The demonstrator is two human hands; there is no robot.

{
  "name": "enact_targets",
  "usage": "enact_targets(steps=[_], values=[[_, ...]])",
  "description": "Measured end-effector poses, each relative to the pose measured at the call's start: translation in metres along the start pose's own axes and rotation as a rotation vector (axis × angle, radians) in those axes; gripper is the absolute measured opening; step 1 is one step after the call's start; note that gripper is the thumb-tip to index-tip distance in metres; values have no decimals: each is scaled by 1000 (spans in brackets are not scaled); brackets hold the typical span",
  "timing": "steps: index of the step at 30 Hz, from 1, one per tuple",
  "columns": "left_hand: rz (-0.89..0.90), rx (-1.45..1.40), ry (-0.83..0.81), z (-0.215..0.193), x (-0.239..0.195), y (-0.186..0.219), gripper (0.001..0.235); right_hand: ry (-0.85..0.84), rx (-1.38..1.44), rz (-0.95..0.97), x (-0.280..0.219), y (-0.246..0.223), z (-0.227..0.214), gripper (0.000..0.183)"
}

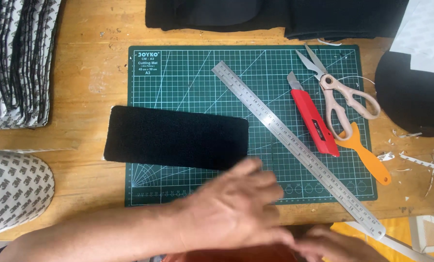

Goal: The person trims the edges of a black fabric piece using scissors on a green cutting mat. They then measure the fabric with a metal ruler and cut it into a smaller rectangular shape using a red utility knife. The person continues to trim the corners and edges of the fabric with scissors.

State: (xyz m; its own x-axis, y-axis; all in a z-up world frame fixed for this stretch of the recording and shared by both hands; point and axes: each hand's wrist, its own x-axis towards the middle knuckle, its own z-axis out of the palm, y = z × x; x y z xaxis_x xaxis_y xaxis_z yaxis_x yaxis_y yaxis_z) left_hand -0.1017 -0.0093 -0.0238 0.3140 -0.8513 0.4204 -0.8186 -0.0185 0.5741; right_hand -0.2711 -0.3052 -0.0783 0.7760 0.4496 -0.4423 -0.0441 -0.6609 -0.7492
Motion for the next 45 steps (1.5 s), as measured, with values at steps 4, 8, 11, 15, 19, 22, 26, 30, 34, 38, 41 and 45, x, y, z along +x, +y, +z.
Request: enact_targets(steps=[4, 8, 11, 15, 19, 22, 26, 30, 34, 38, 41, 45], values=[[-247, 324, -109, -36, -5, -40, 39, 511, -210, 335, 38, -64, -54, 40], [-388, 447, -230, -38, -21, -78, 81, 698, -488, 276, 81, -70, -99, 51], [-373, 514, -236, -38, -22, -84, 85, 727, -656, 160, 105, -60, -115, 57], [-445, 459, -298, -40, -14, -87, 90, 576, -732, 333, 125, -55, -127, 69], [-636, 186, -379, -53, -7, -91, 91, 543, -769, 417, 129, -52, -134, 80], [-653, 53, -306, -66, 3, -90, 49, 550, -719, 438, 128, -50, -140, 79], [-852, -79, -268, -87, 12, -86, 27, 566, -677, 402, 128, -49, -145, 79], [-938, -287, -42, -112, 25, -77, 16, 551, -654, 539, 132, -62, -148, 91], [-759, -479, 145, -109, 17, -96, 20, 509, -612, 583, 134, -69, -152, 92], [-910, -709, 201, -109, 20, -90, 17, 548, -516, 577, 129, -56, -152, 71], [-975, -758, 232, -108, 20, -84, 23, 559, -499, 556, 128, -61, -150, 72], [-989, -813, 275, -103, 19, -84, 18, 508, -440, 673, 129, -82, -152, 85]])
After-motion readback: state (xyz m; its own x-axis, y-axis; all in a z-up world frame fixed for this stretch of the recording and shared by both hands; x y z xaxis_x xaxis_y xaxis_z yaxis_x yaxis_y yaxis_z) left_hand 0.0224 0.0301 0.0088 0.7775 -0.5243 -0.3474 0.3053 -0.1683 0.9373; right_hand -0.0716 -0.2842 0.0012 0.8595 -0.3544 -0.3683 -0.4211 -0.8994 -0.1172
